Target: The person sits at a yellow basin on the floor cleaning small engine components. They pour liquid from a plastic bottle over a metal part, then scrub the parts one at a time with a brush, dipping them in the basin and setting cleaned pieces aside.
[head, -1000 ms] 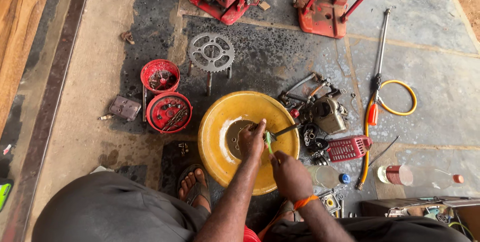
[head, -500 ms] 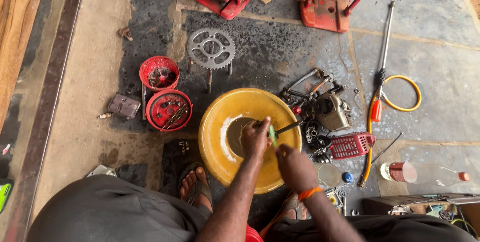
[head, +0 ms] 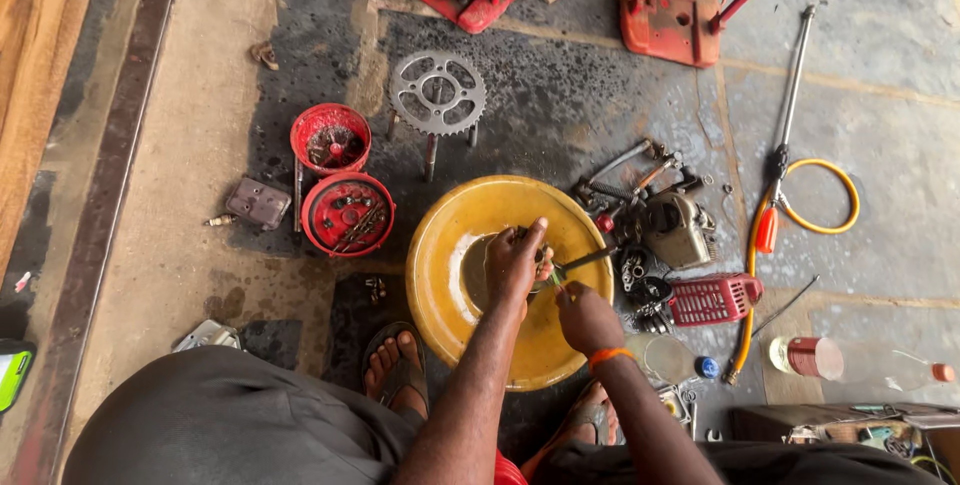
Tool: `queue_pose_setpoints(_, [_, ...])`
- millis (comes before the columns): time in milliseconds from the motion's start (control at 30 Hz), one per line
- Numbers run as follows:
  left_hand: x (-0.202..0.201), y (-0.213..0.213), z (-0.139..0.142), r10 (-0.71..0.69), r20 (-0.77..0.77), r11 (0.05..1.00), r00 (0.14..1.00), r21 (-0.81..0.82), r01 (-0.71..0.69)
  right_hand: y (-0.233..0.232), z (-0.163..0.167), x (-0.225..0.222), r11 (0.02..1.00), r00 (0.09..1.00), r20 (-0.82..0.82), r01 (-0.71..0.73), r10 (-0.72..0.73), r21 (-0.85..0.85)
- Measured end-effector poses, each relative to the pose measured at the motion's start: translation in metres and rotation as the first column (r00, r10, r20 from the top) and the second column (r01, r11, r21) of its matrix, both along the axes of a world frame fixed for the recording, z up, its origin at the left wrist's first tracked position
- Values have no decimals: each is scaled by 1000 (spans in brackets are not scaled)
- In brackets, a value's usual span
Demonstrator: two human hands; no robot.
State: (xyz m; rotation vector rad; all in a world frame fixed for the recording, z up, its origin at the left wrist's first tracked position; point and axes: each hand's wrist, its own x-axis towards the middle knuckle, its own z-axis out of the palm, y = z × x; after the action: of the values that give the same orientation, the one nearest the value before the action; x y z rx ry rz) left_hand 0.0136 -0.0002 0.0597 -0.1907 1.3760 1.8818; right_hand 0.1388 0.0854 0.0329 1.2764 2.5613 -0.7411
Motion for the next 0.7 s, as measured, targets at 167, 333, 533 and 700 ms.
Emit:
queue_pose_setpoints(167, [-6, -5, 5, -33, -187, 986, 982, -165, 2, -20, -44, -13, 992, 962, 248, -126, 118, 16])
queue_pose_setpoints(333, [-8, -12, -4, -90, -117, 974, 989, -215, 64, -42, -70, -7, 928, 904, 209, -363, 374, -88])
queue_pose_setpoints(533, [-18, -6, -34, -20, -54, 980, 998, -200, 9, 15, -17, 0, 711, 957, -165, 56, -238, -701])
queue_pose_setpoints(700, [-18, 3, -48, -14, 111, 997, 994, -73, 23, 9, 56, 14, 731, 884, -327, 24, -334, -682])
